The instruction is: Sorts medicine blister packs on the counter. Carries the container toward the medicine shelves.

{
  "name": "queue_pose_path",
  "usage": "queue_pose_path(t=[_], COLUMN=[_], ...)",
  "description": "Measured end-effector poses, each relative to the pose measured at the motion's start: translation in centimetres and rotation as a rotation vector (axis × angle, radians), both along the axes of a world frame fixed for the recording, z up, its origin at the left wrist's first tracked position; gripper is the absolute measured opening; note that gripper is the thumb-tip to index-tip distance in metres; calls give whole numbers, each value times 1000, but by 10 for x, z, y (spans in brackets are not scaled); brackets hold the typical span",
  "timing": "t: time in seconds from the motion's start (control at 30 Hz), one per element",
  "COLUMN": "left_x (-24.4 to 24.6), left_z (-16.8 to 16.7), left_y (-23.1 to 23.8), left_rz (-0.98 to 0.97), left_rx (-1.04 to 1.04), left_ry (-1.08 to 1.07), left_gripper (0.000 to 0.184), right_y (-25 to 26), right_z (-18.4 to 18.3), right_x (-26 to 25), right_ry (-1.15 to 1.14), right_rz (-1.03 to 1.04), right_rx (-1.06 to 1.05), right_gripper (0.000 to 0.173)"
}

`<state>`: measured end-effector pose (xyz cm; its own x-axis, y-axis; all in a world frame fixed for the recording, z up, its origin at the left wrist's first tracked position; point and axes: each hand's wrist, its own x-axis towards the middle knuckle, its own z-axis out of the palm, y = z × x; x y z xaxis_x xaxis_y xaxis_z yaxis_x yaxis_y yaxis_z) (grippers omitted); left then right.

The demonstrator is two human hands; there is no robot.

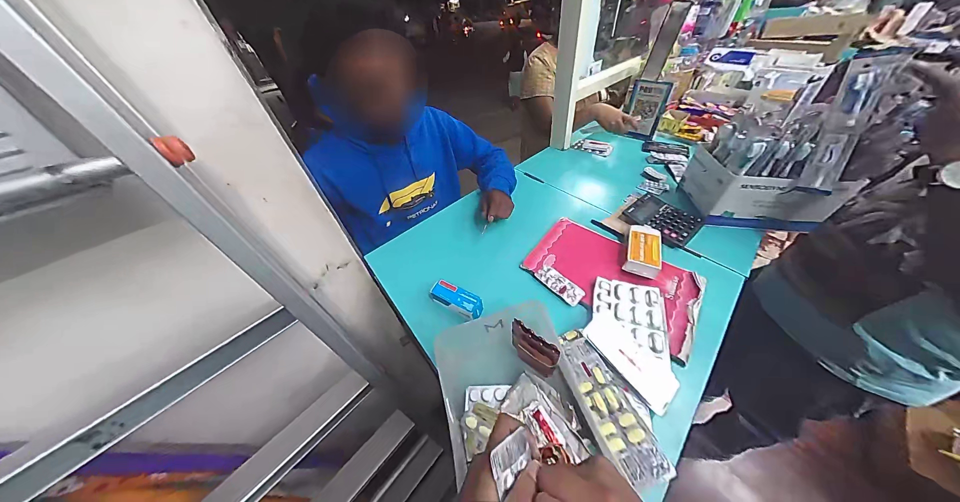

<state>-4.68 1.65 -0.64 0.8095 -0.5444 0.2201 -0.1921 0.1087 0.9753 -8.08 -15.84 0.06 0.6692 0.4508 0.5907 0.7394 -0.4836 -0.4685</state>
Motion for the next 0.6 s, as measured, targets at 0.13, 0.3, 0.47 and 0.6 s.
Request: queue_pose_path(t=[0.13, 0.3, 0.47, 0.6], left_x=[1, 1, 1, 0], left_z=[1, 2, 0, 0], left_y=[1, 1, 0, 0], left_rz=[-13, -23, -21, -12], left_rx=[13, -13, -4, -7], left_ry=[-25, -18, -18, -8], left_gripper=[16, 15, 15, 15], right_y=[0, 1, 0, -1], right_z=[0, -2, -2, -2], right_x=[0, 2, 2, 2], right_ry=[-13, -29, -25, -27], right_rz=[2, 9, 7, 25], right_rx=[8, 12, 38, 33], right_gripper=[26, 26, 25, 24])
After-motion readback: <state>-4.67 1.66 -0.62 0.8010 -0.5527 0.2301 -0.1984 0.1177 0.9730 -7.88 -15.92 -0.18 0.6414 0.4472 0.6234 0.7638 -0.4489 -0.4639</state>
